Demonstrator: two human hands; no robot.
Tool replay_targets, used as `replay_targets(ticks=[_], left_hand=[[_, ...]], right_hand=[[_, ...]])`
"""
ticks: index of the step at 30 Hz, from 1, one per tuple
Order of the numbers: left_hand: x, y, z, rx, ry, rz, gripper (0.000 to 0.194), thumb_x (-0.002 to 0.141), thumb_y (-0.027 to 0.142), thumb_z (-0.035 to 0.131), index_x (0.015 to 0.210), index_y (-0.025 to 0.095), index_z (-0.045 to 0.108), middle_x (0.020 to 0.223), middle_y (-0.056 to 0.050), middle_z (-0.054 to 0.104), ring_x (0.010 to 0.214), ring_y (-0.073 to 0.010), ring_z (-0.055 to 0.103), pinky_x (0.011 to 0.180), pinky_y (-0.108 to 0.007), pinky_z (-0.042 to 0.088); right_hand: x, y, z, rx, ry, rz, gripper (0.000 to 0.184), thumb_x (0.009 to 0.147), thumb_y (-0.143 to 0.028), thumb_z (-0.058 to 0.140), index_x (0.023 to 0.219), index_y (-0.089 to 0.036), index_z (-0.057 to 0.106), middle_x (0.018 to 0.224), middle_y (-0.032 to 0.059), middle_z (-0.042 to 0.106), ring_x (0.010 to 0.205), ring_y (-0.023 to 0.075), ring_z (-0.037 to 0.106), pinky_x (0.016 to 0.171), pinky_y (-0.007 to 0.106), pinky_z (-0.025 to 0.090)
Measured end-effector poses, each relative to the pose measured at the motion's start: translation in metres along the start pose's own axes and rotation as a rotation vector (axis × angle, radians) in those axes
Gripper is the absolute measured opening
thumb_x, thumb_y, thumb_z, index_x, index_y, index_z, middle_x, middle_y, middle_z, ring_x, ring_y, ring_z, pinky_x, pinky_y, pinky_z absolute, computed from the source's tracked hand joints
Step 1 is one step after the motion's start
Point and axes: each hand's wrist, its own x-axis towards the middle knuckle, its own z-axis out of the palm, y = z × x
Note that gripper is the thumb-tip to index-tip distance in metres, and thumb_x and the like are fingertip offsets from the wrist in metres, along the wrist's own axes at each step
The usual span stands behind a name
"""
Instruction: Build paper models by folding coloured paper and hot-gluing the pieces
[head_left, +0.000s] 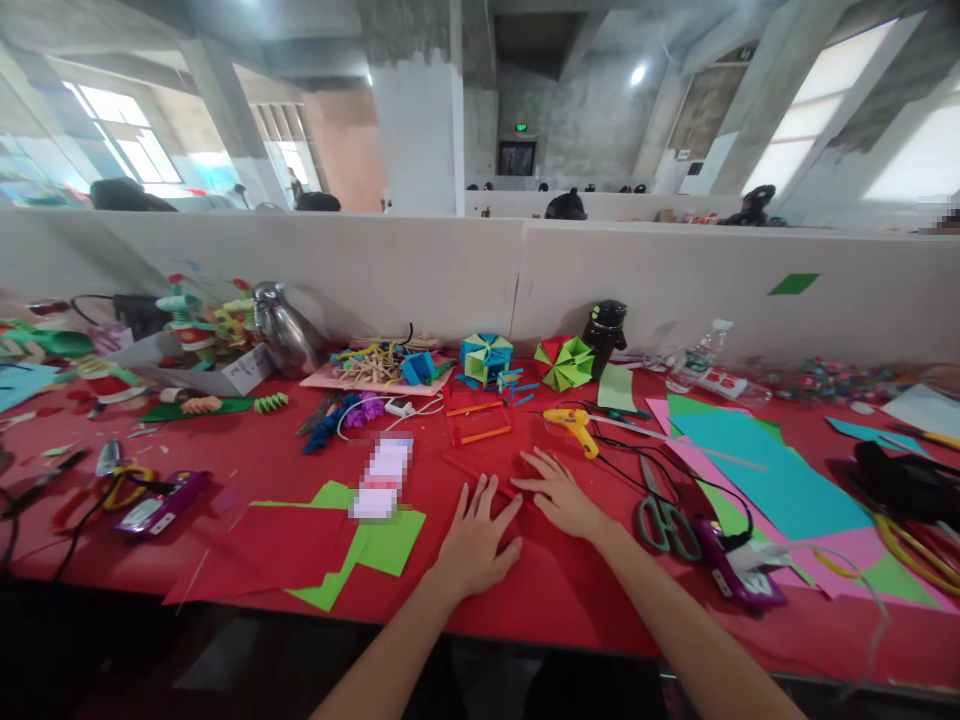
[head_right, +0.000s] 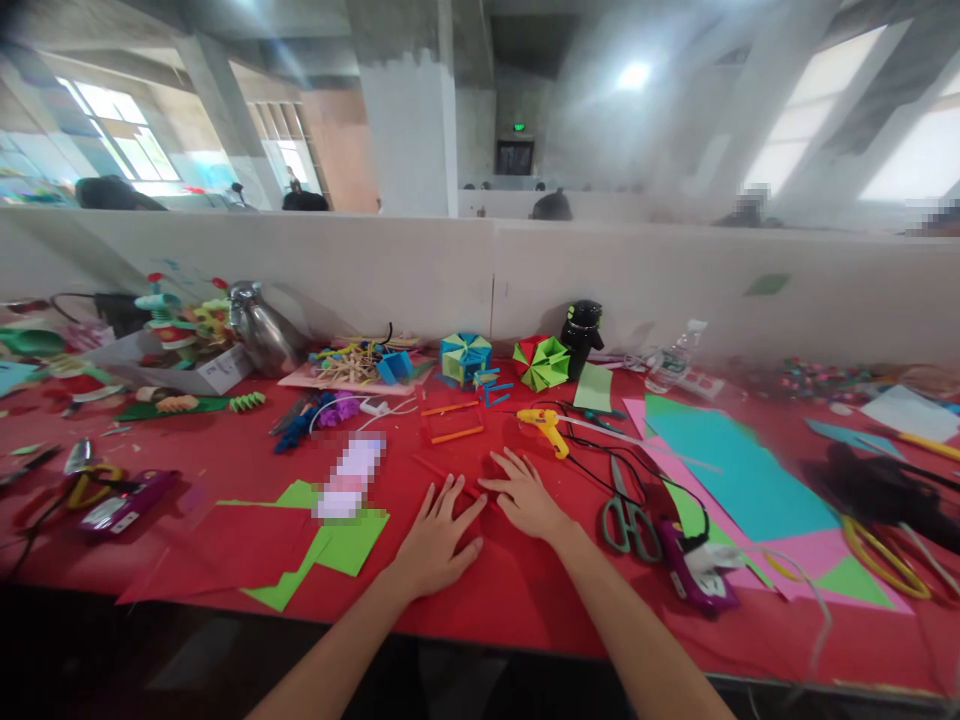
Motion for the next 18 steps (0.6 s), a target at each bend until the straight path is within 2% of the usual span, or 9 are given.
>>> replay_targets(ticks=[4, 11, 13, 18], left_hand=[[0.000, 0.000, 0.000, 0.003, -0.015, -0.007, 0.062, 0.098, 0.050, 0.049, 0.156, 0.034, 0.034, 0.167, -0.011, 0.015, 0.154, -0.0354, 0.010, 0.122, -0.061, 0.014], [0.001, 0.001, 0.000, -0.001, -0.008, -0.011, 0.063, 0.097, 0.048, 0.051, 0.156, 0.035, 0.033, 0.168, -0.009, 0.014, 0.154, -0.0350, 0.010, 0.122, -0.060, 0.015], [0.001, 0.001, 0.000, -0.003, -0.010, -0.011, 0.063, 0.097, 0.048, 0.051, 0.156, 0.035, 0.033, 0.168, -0.009, 0.014, 0.154, -0.0352, 0.010, 0.122, -0.061, 0.015], [0.001, 0.002, 0.000, 0.004, -0.014, -0.012, 0.063, 0.097, 0.046, 0.051, 0.155, 0.034, 0.034, 0.167, -0.010, 0.015, 0.154, -0.0357, 0.009, 0.122, -0.061, 0.014]], right_hand=[[0.000, 0.003, 0.002, 0.033, 0.020, -0.004, 0.055, 0.086, -0.014, 0.045, 0.132, -0.034, 0.066, 0.162, 0.0022, 0.035, 0.154, 0.0251, 0.018, 0.123, 0.057, 0.012], [-0.005, 0.018, 0.002, 0.135, 0.180, -0.022, 0.046, 0.090, -0.018, 0.045, 0.128, -0.027, 0.069, 0.154, 0.0066, 0.048, 0.149, 0.0262, 0.031, 0.119, 0.056, 0.029], [-0.007, 0.015, 0.000, 0.086, 0.143, -0.038, 0.047, 0.089, -0.019, 0.047, 0.129, -0.031, 0.068, 0.156, 0.0047, 0.046, 0.150, 0.0272, 0.028, 0.120, 0.057, 0.027], [-0.007, 0.000, -0.006, -0.066, -0.030, -0.072, 0.056, 0.089, -0.018, 0.047, 0.139, -0.040, 0.058, 0.166, -0.0021, 0.028, 0.155, 0.0250, 0.014, 0.123, 0.057, 0.011]])
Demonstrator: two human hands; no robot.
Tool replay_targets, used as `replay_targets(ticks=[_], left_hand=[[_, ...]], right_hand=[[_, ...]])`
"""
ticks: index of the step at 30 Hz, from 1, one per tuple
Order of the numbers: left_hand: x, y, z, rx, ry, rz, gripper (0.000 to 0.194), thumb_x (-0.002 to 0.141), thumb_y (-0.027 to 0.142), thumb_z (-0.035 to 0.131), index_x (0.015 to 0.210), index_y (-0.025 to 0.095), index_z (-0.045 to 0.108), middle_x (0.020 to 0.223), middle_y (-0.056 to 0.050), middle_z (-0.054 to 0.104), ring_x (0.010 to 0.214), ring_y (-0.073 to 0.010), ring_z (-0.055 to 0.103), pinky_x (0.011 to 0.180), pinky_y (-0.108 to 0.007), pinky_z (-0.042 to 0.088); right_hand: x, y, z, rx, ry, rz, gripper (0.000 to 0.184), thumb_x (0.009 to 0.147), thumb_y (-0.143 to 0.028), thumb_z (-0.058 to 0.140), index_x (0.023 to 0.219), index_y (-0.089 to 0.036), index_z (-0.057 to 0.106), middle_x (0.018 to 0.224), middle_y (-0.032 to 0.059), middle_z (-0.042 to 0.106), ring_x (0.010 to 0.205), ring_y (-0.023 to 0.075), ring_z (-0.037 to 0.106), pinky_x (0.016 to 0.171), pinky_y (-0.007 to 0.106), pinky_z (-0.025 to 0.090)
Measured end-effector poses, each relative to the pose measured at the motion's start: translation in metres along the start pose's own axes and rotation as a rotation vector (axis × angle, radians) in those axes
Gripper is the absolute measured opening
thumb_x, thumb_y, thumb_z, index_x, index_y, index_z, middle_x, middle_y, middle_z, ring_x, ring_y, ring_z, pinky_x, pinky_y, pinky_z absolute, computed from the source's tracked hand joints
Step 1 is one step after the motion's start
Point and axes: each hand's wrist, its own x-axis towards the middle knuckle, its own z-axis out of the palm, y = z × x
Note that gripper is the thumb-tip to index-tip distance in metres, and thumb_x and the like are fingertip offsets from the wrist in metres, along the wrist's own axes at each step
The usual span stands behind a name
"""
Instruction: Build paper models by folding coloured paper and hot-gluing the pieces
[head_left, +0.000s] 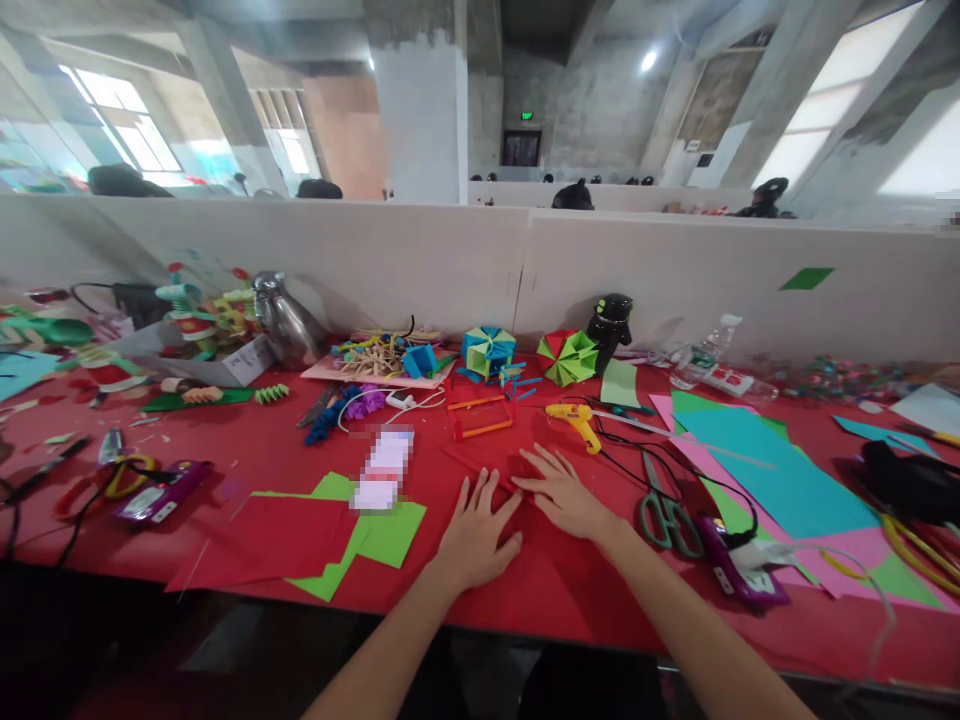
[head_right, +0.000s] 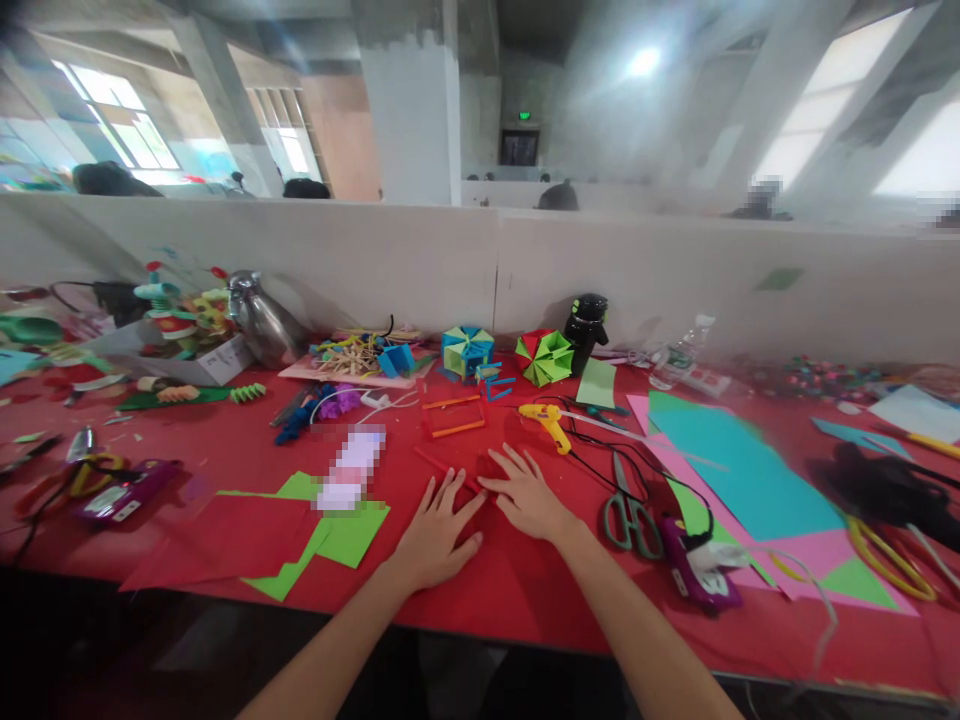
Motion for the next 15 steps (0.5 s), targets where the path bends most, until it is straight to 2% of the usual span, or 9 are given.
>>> replay_targets(ticks=[4, 8, 12, 15], left_hand=[[-0.001, -0.001, 0.001, -0.001, -0.002, 0.002, 0.064, 0.097, 0.049, 0.050, 0.156, 0.034, 0.031, 0.167, -0.011, 0.015, 0.154, -0.0352, 0.009, 0.122, -0.061, 0.014], [-0.001, -0.002, 0.002, -0.008, 0.008, 0.005, 0.064, 0.097, 0.049, 0.050, 0.156, 0.035, 0.031, 0.168, -0.010, 0.013, 0.155, -0.0343, 0.008, 0.122, -0.060, 0.014], [0.000, -0.001, 0.001, -0.015, 0.005, 0.000, 0.065, 0.097, 0.049, 0.051, 0.157, 0.036, 0.029, 0.168, -0.011, 0.014, 0.155, -0.0343, 0.009, 0.122, -0.060, 0.014], [-0.001, 0.000, 0.000, -0.021, 0.000, -0.008, 0.065, 0.097, 0.048, 0.052, 0.157, 0.036, 0.029, 0.167, -0.011, 0.014, 0.154, -0.0352, 0.011, 0.122, -0.061, 0.015]], right_hand=[[0.003, 0.001, -0.001, -0.091, 0.004, 0.046, 0.054, 0.088, -0.021, 0.051, 0.138, -0.040, 0.059, 0.166, -0.0022, 0.027, 0.155, 0.0253, 0.013, 0.123, 0.056, 0.009], [0.005, 0.013, -0.001, -0.136, 0.073, 0.110, 0.046, 0.092, -0.027, 0.049, 0.134, -0.036, 0.064, 0.163, 0.0012, 0.035, 0.153, 0.0264, 0.019, 0.122, 0.054, 0.015], [0.011, 0.024, -0.001, -0.143, 0.227, 0.235, 0.040, 0.092, -0.027, 0.049, 0.127, -0.024, 0.069, 0.154, 0.0106, 0.047, 0.145, 0.0316, 0.037, 0.117, 0.054, 0.028], [0.020, 0.030, -0.003, -0.128, 0.301, 0.276, 0.031, 0.093, -0.025, 0.048, 0.114, -0.017, 0.071, 0.132, 0.0162, 0.063, 0.123, 0.0295, 0.057, 0.108, 0.047, 0.041]])
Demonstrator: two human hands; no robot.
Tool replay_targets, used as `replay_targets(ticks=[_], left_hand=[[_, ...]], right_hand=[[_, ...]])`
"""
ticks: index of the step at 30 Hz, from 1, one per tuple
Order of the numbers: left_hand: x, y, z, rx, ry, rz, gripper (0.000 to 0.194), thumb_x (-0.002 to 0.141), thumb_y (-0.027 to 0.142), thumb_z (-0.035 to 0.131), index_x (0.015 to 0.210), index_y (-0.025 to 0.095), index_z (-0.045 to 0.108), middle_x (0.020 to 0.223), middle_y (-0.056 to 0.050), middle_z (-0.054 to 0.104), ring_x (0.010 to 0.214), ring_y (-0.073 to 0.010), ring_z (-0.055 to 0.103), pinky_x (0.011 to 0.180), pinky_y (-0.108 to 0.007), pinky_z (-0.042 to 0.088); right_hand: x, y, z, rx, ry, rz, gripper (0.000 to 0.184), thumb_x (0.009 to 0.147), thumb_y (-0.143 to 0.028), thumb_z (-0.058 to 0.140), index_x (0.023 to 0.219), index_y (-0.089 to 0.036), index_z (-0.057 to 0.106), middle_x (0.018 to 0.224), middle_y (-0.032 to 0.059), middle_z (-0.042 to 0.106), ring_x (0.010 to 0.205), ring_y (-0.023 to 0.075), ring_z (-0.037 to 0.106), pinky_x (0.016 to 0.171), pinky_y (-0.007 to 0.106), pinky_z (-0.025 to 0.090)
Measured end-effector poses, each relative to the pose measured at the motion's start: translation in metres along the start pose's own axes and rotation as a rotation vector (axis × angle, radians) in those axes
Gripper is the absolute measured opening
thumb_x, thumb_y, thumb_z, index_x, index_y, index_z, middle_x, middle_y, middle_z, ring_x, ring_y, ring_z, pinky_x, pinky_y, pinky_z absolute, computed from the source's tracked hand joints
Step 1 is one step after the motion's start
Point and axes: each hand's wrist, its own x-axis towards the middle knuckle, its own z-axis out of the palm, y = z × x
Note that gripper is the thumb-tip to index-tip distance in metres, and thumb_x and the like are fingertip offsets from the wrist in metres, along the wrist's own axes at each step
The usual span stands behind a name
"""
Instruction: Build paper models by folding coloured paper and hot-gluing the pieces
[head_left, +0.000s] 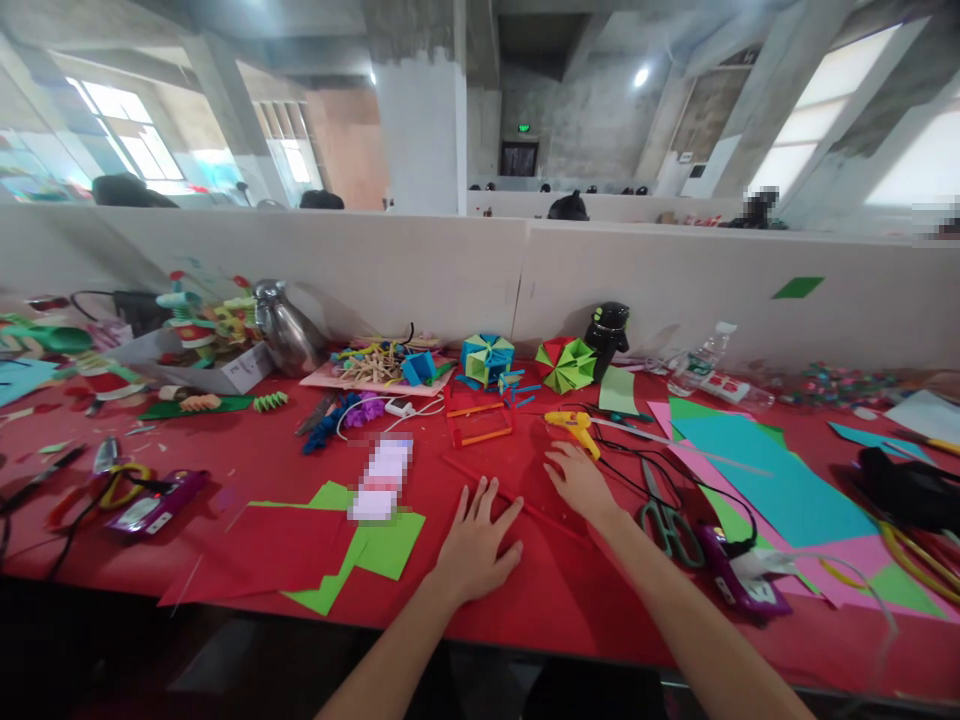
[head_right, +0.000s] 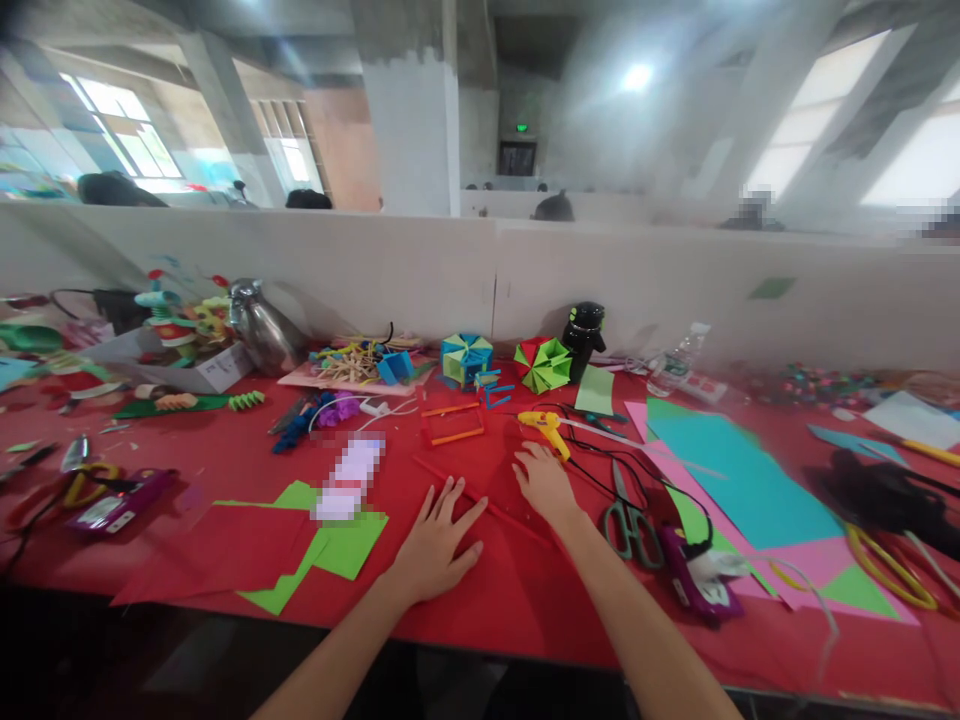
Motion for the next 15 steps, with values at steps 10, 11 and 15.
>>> replay_targets(ticks=[10, 11, 15], left_hand=[[0.000, -0.001, 0.000, -0.006, 0.008, -0.001, 0.068, 0.095, 0.043, 0.056, 0.157, 0.036, 0.029, 0.168, -0.008, 0.011, 0.154, -0.0353, 0.010, 0.123, -0.059, 0.015], [0.000, -0.001, 0.001, -0.007, 0.008, -0.003, 0.067, 0.095, 0.043, 0.056, 0.157, 0.036, 0.030, 0.168, -0.009, 0.011, 0.154, -0.0355, 0.010, 0.123, -0.059, 0.015], [-0.001, 0.000, 0.000, -0.006, -0.001, -0.003, 0.066, 0.096, 0.044, 0.054, 0.157, 0.035, 0.030, 0.168, -0.010, 0.013, 0.154, -0.0354, 0.010, 0.122, -0.060, 0.015]], right_hand=[[-0.006, 0.012, -0.013, 0.044, 0.151, 0.180, 0.029, 0.100, -0.040, 0.042, 0.093, -0.019, 0.061, 0.079, 0.0095, 0.071, 0.070, 0.0246, 0.067, 0.063, 0.032, 0.045], [-0.008, 0.014, -0.015, 0.038, 0.155, 0.201, 0.033, 0.100, -0.044, 0.041, 0.092, -0.020, 0.062, 0.074, 0.0092, 0.070, 0.065, 0.0248, 0.066, 0.060, 0.032, 0.042], [-0.010, 0.010, -0.018, 0.065, 0.112, 0.164, 0.040, 0.100, -0.047, 0.042, 0.085, -0.020, 0.066, 0.067, 0.0079, 0.068, 0.063, 0.0243, 0.066, 0.059, 0.032, 0.044]])
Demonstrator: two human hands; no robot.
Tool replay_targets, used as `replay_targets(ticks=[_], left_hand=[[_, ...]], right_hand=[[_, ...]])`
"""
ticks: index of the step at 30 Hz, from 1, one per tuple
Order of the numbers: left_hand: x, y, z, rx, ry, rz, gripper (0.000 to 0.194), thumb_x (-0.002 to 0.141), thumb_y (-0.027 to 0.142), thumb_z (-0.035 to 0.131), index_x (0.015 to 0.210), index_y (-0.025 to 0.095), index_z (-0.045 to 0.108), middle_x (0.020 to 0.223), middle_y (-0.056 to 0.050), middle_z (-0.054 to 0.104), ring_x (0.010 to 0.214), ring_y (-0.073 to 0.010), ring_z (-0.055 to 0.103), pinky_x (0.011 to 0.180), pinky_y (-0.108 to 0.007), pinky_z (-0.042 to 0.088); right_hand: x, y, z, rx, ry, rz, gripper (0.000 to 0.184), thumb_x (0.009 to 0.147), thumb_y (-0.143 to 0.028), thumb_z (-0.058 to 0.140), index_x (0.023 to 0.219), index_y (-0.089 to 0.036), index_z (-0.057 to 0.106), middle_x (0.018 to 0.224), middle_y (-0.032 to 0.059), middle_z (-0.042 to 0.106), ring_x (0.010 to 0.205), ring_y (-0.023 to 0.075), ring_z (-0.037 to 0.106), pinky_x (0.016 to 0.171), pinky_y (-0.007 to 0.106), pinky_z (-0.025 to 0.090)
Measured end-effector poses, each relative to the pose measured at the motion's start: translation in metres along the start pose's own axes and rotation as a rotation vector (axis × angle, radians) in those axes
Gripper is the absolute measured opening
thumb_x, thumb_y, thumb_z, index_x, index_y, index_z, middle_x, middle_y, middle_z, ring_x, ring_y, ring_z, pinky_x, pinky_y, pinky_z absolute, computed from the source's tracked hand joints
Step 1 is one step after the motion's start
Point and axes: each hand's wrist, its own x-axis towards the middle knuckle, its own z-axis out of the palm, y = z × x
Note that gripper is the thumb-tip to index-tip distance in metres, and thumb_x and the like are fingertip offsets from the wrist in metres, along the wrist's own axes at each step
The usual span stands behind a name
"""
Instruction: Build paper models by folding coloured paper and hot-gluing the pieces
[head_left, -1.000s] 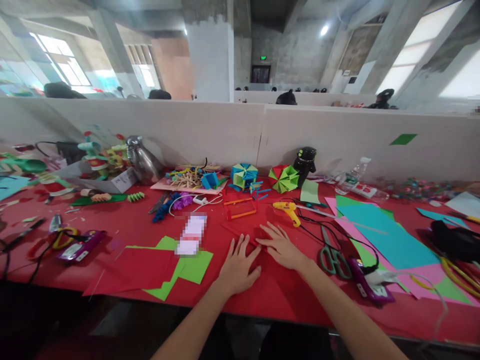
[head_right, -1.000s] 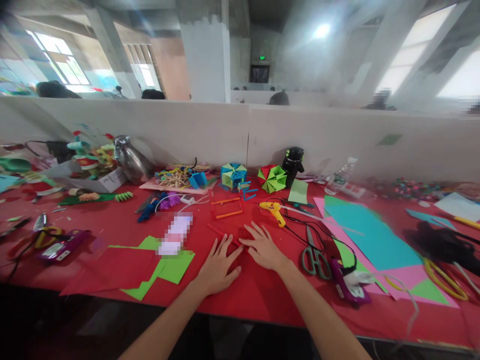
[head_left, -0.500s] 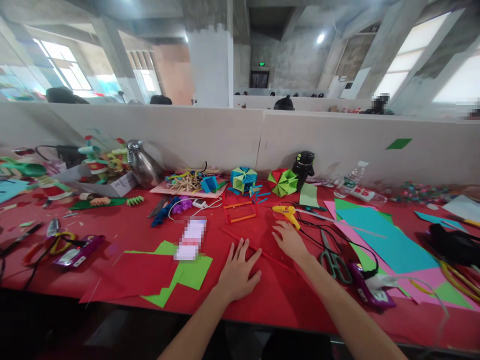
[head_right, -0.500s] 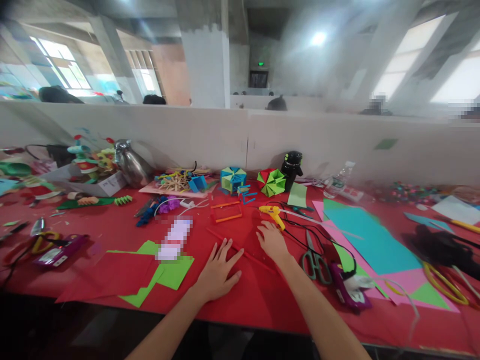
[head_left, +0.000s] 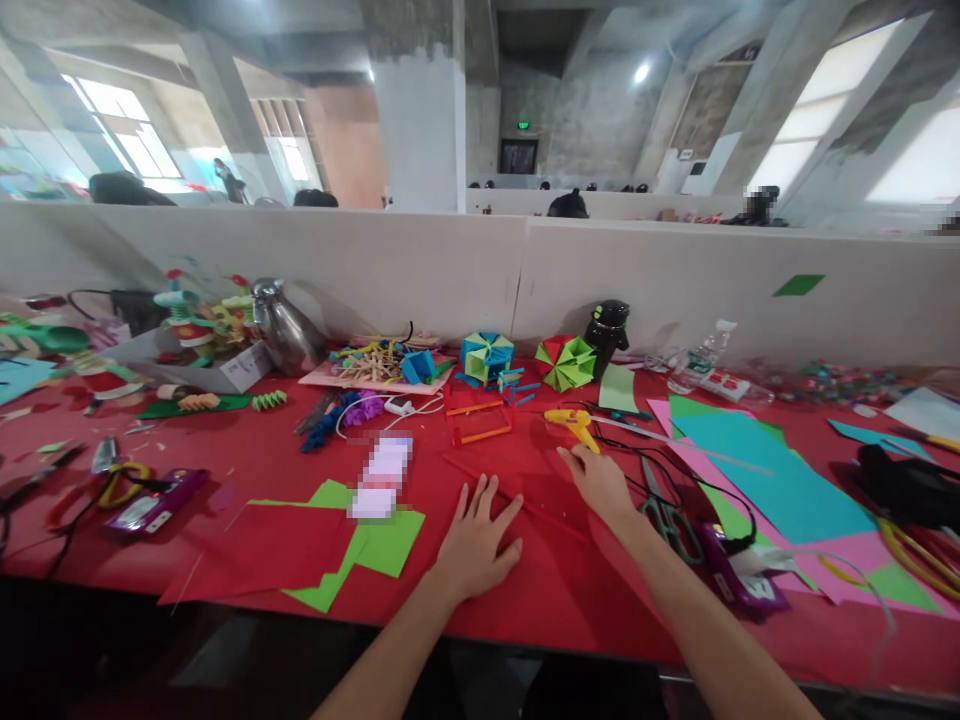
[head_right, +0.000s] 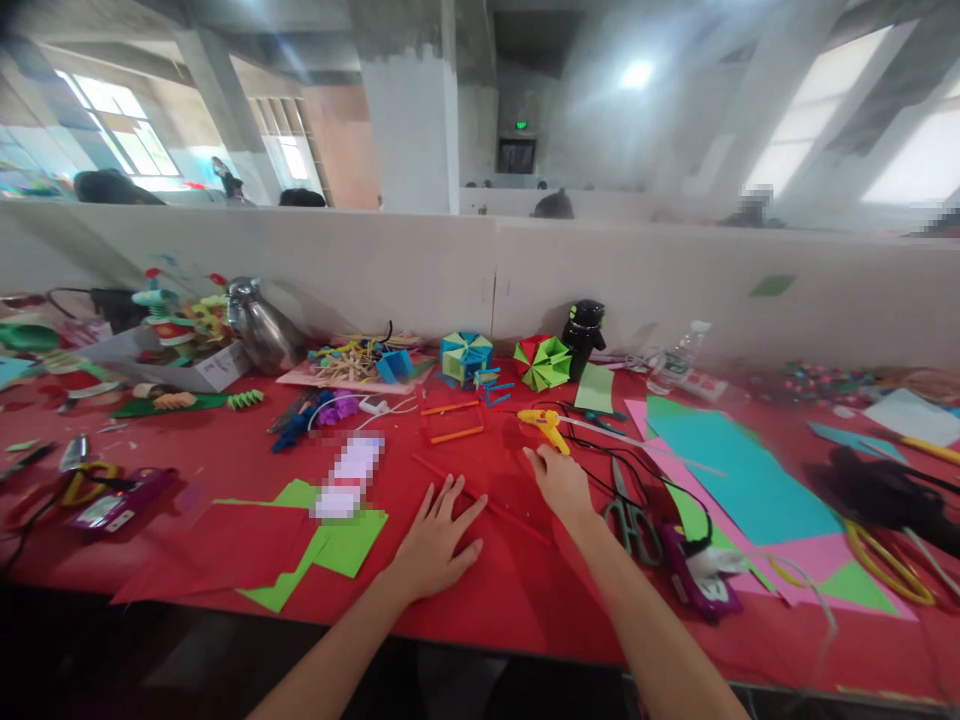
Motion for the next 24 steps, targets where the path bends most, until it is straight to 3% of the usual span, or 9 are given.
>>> replay_targets(ticks=[3, 6, 10, 13, 16, 24], left_hand=[[0.000, 0.001, -0.002, 0.008, -0.008, 0.001, 0.066, 0.095, 0.044, 0.055, 0.156, 0.035, 0.031, 0.167, -0.012, 0.014, 0.154, -0.0354, 0.010, 0.122, -0.061, 0.014], [0.002, 0.002, -0.003, 0.016, -0.013, -0.004, 0.066, 0.094, 0.042, 0.056, 0.156, 0.034, 0.033, 0.167, -0.013, 0.015, 0.154, -0.0354, 0.009, 0.122, -0.061, 0.015], [0.004, 0.002, -0.002, 0.028, -0.022, -0.003, 0.070, 0.094, 0.042, 0.056, 0.157, 0.030, 0.029, 0.166, -0.014, 0.017, 0.155, -0.0330, 0.010, 0.122, -0.061, 0.014], [0.005, 0.001, 0.002, 0.034, -0.019, -0.016, 0.078, 0.092, 0.043, 0.056, 0.159, 0.019, 0.023, 0.166, -0.016, 0.020, 0.155, -0.0300, 0.012, 0.123, -0.058, 0.013], [0.005, 0.000, 0.005, 0.041, -0.008, -0.023, 0.079, 0.092, 0.044, 0.053, 0.157, 0.011, 0.024, 0.165, -0.017, 0.021, 0.155, -0.0294, 0.014, 0.124, -0.057, 0.013], [0.003, 0.001, -0.001, 0.050, -0.003, -0.016, 0.072, 0.094, 0.046, 0.050, 0.155, 0.012, 0.032, 0.164, -0.016, 0.025, 0.154, -0.0299, 0.017, 0.124, -0.056, 0.017]], right_hand=[[-0.009, -0.014, 0.002, 0.090, -0.089, -0.152, 0.029, 0.099, -0.035, 0.046, 0.105, -0.022, 0.071, 0.096, 0.0079, 0.075, 0.090, 0.0220, 0.070, 0.078, 0.033, 0.051], [-0.036, -0.032, 0.002, 0.146, -0.153, -0.255, 0.028, 0.096, -0.028, 0.050, 0.114, -0.024, 0.071, 0.113, 0.0072, 0.072, 0.107, 0.0209, 0.066, 0.095, 0.035, 0.050], [-0.086, -0.053, 0.004, 0.009, -0.169, -0.276, 0.034, 0.096, -0.024, 0.048, 0.125, -0.023, 0.068, 0.125, 0.0104, 0.067, 0.113, 0.0253, 0.062, 0.101, 0.043, 0.047], [-0.112, -0.064, 0.010, -0.143, -0.140, -0.230, 0.042, 0.095, -0.023, 0.048, 0.134, -0.018, 0.061, 0.139, 0.0135, 0.061, 0.124, 0.0324, 0.055, 0.100, 0.051, 0.046], [-0.122, -0.069, 0.017, -0.206, -0.122, -0.209, 0.047, 0.095, -0.024, 0.046, 0.141, -0.016, 0.055, 0.144, 0.0128, 0.058, 0.128, 0.0338, 0.052, 0.101, 0.052, 0.044], [-0.123, -0.071, 0.020, -0.183, -0.099, -0.184, 0.045, 0.096, -0.025, 0.046, 0.139, -0.018, 0.057, 0.144, 0.0109, 0.059, 0.129, 0.0304, 0.054, 0.102, 0.049, 0.045]])
